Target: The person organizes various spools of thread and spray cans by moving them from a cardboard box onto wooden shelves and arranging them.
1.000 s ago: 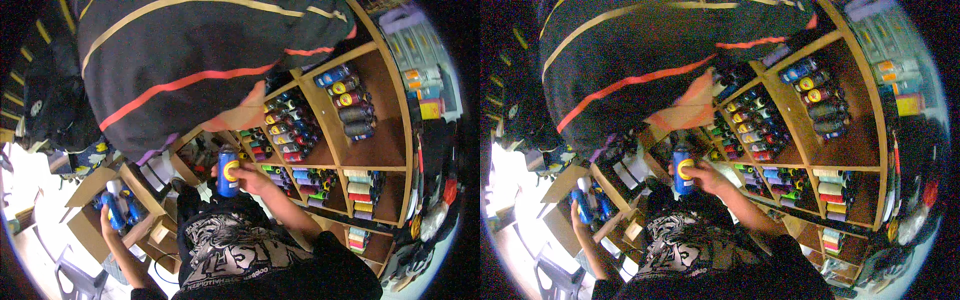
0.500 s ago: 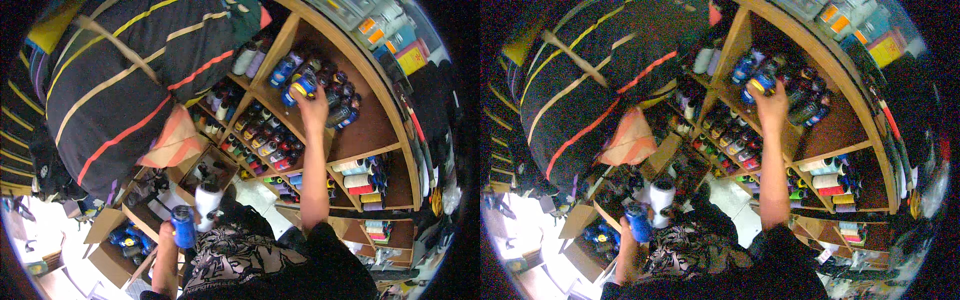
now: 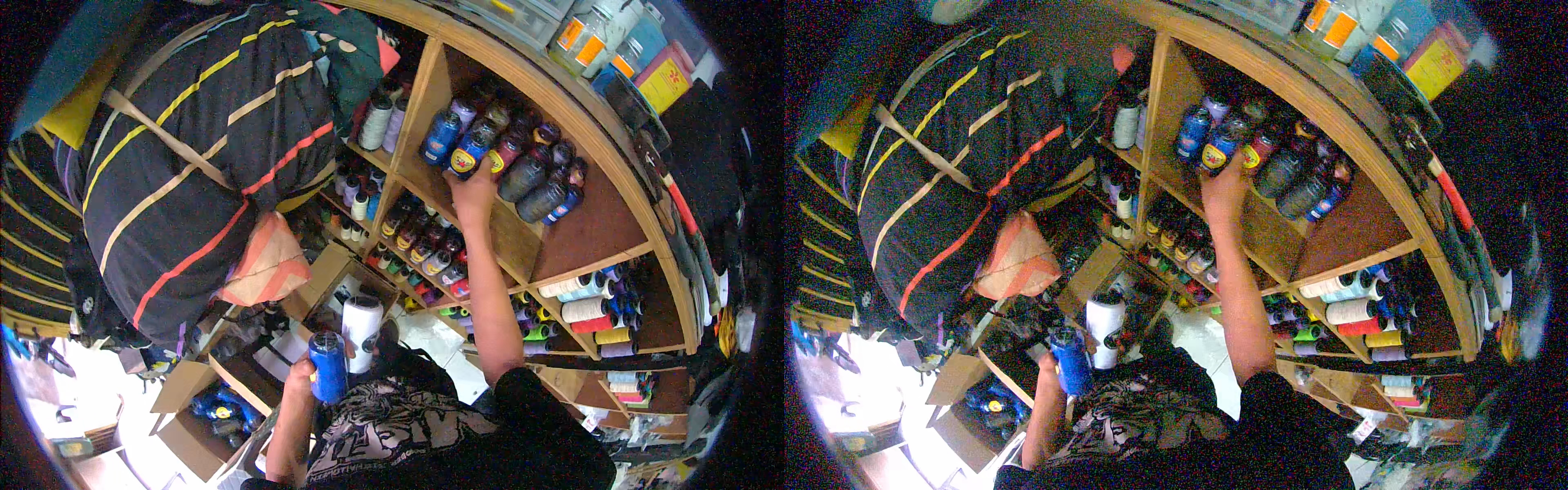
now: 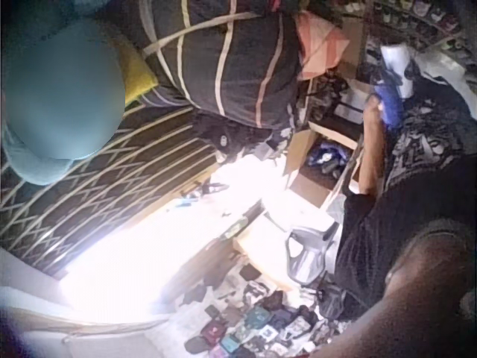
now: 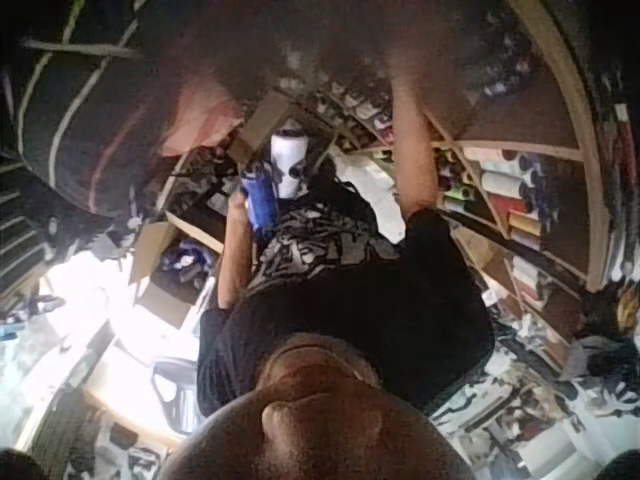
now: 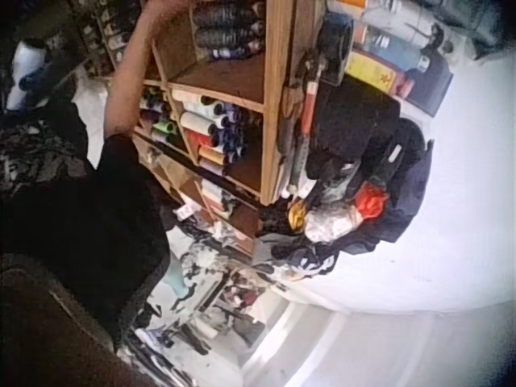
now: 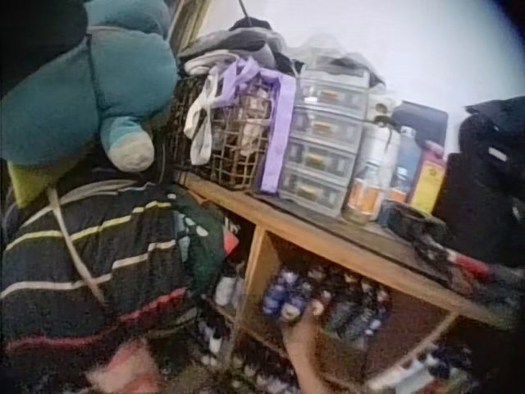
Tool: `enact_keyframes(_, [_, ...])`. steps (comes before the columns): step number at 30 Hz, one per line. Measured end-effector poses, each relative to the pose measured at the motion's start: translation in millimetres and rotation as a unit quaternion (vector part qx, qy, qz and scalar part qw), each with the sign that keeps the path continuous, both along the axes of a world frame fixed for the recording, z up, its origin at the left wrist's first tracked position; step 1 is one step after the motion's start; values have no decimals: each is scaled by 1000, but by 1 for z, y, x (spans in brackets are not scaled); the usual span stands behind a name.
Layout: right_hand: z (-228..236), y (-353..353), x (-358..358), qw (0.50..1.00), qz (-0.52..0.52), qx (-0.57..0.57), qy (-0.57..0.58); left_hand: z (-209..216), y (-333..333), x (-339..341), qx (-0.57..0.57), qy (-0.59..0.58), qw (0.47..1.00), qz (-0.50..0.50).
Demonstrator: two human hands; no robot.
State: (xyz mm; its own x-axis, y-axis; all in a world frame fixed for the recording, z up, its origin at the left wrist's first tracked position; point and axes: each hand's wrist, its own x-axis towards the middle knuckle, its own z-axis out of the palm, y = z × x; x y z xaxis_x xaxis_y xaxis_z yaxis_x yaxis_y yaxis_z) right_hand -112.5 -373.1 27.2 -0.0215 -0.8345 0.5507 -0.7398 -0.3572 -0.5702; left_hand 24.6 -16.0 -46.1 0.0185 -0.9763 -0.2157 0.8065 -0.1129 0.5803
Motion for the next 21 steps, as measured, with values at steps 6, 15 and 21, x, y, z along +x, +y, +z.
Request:
enact_keyframes(6, [4, 12, 1, 1000, -5, -9, -19, -18, -3, 1, -18, 40, 999, 32])
enact_keyframes(15, [35, 133, -44, 748, 524, 385, -135, 53, -46, -18, -107, 145, 983, -24])
enact_keyframes(21, [57, 144, -60, 735, 643, 141, 161, 60, -45, -17, 24, -32, 997, -67])
